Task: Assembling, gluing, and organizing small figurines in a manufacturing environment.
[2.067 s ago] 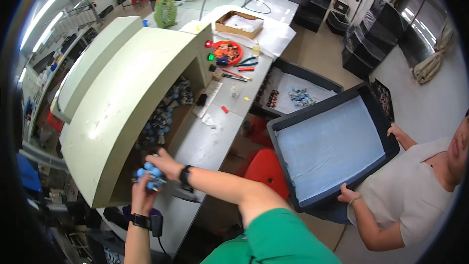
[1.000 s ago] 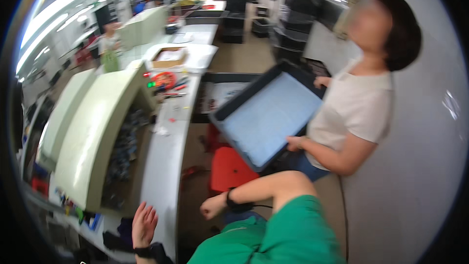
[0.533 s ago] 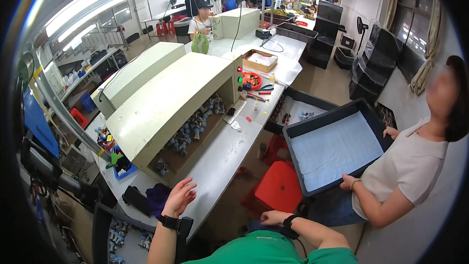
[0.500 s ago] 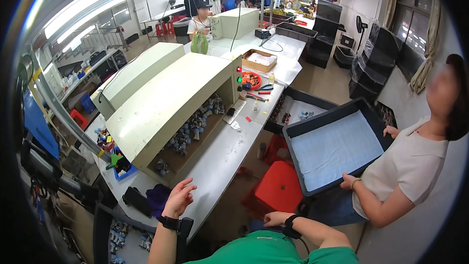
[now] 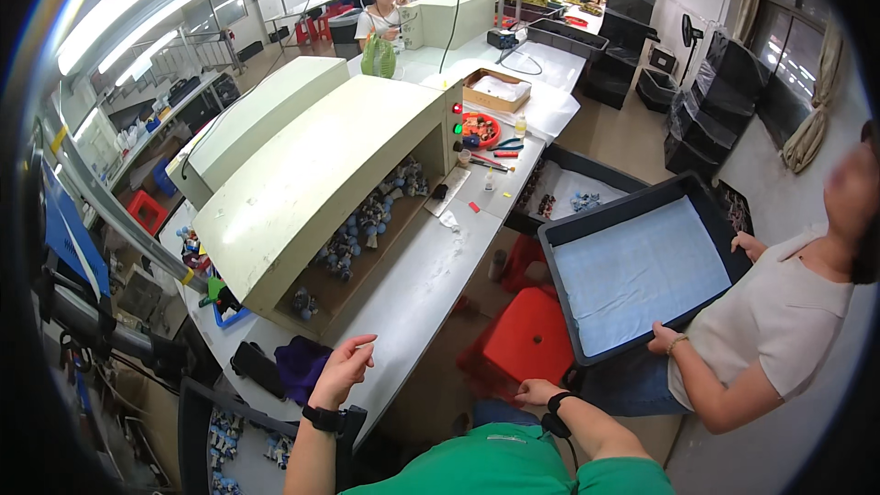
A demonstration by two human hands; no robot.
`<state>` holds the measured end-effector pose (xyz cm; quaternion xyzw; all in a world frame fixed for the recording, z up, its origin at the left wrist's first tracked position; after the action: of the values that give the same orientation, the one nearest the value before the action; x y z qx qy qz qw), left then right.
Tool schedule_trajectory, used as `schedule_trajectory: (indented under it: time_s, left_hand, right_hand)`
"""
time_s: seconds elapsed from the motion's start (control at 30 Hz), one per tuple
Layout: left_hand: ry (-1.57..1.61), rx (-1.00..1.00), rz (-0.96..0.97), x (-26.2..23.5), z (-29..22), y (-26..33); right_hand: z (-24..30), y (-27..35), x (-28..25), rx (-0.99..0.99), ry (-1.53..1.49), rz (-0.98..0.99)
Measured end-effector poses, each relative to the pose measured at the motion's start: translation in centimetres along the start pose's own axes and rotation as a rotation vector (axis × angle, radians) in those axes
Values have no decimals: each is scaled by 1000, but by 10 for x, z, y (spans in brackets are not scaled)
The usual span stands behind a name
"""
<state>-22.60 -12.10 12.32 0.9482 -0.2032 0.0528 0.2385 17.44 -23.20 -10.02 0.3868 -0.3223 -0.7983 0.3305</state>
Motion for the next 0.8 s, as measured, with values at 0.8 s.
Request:
schedule_trajectory:
  time_s: [0.8]
  left_hand:
    - [-504, 48, -66, 5, 13, -6]
  right_hand:
    - [-20, -12, -38, 121, -80, -78]
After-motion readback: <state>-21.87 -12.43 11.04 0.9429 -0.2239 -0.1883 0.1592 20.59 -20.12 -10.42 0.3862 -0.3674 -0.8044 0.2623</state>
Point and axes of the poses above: each hand's wrist, its own y-axis away from the middle knuckle, its own x-axis out of the palm, z = x × y, the point moved 2 cm from there along -y, towards the middle knuckle, and after that the axes turned 10 degrees about z, right-handed, at the moved point
